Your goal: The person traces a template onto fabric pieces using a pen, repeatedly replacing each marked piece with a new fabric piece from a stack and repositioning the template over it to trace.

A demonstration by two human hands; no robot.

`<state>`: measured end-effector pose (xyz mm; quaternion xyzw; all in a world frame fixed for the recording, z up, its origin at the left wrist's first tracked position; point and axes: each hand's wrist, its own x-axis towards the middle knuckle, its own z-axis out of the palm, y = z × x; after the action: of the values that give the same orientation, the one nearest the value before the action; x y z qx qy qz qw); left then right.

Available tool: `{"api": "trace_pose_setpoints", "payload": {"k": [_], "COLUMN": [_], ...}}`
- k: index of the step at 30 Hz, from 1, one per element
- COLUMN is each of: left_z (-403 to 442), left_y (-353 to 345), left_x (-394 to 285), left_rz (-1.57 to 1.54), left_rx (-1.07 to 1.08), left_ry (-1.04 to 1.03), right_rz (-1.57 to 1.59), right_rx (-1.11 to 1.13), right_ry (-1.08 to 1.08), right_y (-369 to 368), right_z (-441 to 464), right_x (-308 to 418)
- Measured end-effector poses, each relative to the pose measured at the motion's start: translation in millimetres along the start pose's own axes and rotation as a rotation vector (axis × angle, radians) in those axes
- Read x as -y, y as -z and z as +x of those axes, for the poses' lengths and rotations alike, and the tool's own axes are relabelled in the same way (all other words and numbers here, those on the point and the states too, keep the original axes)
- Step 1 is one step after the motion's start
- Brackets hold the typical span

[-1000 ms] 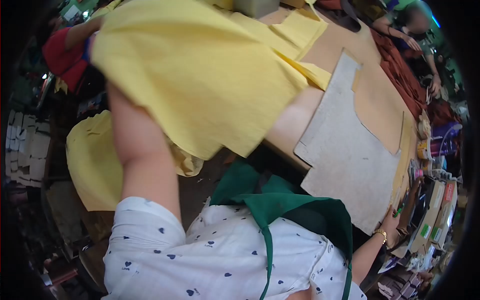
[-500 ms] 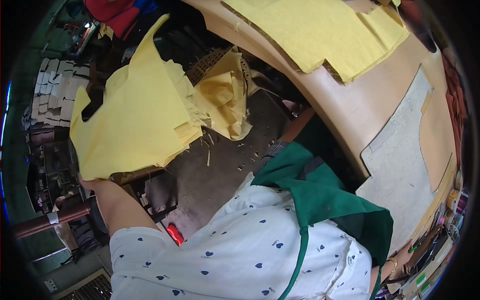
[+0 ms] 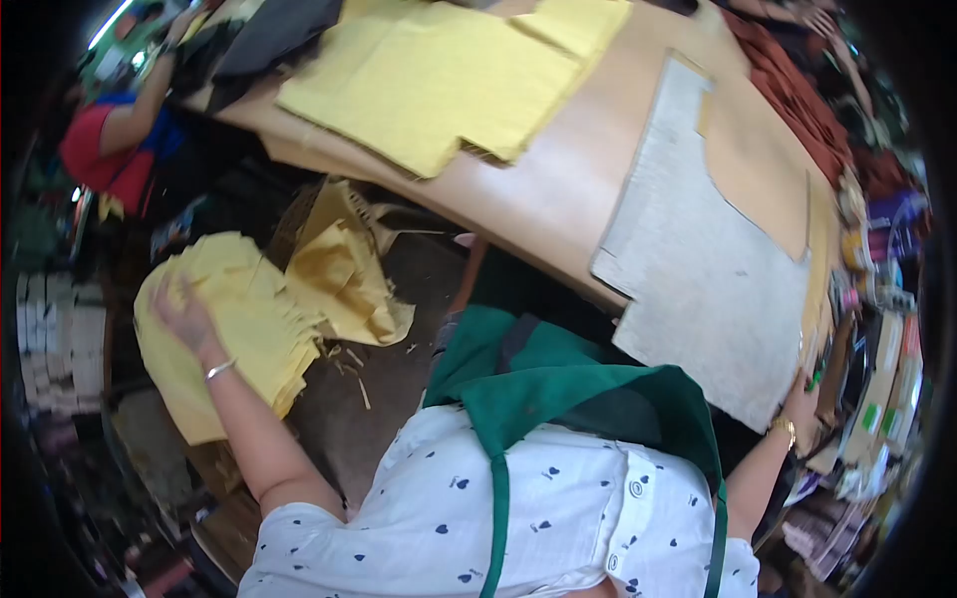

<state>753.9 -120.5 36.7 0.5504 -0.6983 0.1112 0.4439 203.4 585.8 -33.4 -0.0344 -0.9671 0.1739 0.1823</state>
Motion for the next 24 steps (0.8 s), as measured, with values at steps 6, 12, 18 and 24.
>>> {"api": "trace_pose_setpoints", "payload": {"k": [6,12,18,24], "left_z": [-47.9,-73.6,-76.8,-70.8], "left_y": [-99.1,-122.0,-146.0,-137.7], "left_x": [-290.9,-361.8,-351.0,-360.5], "left_rz": [-0.621,-0.225,-0.208,-0.189], "left_rx": [0.452,0.742,0.745,0.825], "left_ry": [-0.758,-0.761,-0.791,-0.815], "right_rz": [0.052,0.071,0.078,0.183], "right_rx": [-0.043,-0.063,-0.061,-0.056], "right_ry": [-0.032,-0.073,-0.102,-0.106], "right_y": [3.0,8.1,7.1,2.7], "right_z": [-8.8,-12.9,-9.9,-9.3], "right_x": [16.1,23.4,24.3,16.2]}}
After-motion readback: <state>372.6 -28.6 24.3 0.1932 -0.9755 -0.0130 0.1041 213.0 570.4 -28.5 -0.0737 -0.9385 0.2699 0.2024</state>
